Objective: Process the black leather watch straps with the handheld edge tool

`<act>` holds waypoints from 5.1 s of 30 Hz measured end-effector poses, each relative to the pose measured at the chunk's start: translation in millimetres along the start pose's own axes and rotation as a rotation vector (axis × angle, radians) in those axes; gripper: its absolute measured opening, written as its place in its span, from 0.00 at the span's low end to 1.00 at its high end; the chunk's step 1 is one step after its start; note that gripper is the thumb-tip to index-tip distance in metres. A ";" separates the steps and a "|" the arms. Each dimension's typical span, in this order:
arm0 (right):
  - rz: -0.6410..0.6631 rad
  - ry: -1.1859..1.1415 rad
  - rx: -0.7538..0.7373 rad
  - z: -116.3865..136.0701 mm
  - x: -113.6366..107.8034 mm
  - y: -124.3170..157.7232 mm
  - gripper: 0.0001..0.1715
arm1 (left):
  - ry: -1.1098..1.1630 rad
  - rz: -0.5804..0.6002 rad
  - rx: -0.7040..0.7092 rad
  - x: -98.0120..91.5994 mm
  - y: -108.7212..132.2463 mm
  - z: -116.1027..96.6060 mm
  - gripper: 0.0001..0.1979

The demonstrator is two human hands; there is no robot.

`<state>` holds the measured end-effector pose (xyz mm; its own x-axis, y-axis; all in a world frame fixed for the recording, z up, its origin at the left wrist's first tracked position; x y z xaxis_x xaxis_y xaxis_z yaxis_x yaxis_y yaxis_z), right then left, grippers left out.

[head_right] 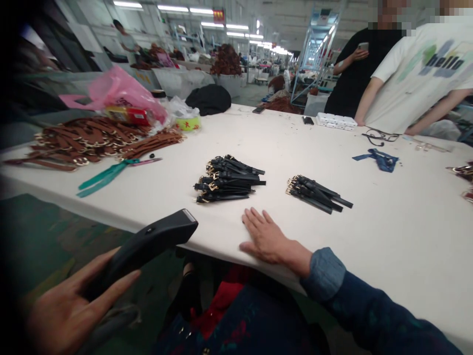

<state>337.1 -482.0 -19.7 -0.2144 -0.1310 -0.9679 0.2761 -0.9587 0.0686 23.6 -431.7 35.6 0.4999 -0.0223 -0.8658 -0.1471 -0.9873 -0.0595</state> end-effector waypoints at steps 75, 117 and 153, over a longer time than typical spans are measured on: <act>-0.249 -0.148 0.085 0.7 -16.2 -0.8 0.11 | -0.075 0.141 0.114 27.0 -0.3 -27.5 0.27; -0.337 -0.336 0.085 -1.8 -11.9 -16.0 0.04 | -0.654 0.383 0.405 33.0 -13.7 -101.5 0.25; -0.323 -0.420 0.045 -12.4 -10.5 2.8 0.05 | -0.701 0.416 0.401 32.9 -22.2 -111.2 0.25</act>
<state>351.8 -480.2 -12.3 -0.6416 0.0915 -0.7616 0.0957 -0.9756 -0.1978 138.3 -428.0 63.7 -0.2749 -0.1344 -0.9520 -0.5514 -0.7891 0.2706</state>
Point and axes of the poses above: each hand's wrist, its own y-axis away from the middle knuckle, its own x-axis out of the palm, z = x × y, the point moved 7 cm from there along -y, towards the middle knuckle, and after that the axes turned 1 degree about x, right-handed, at the moved point
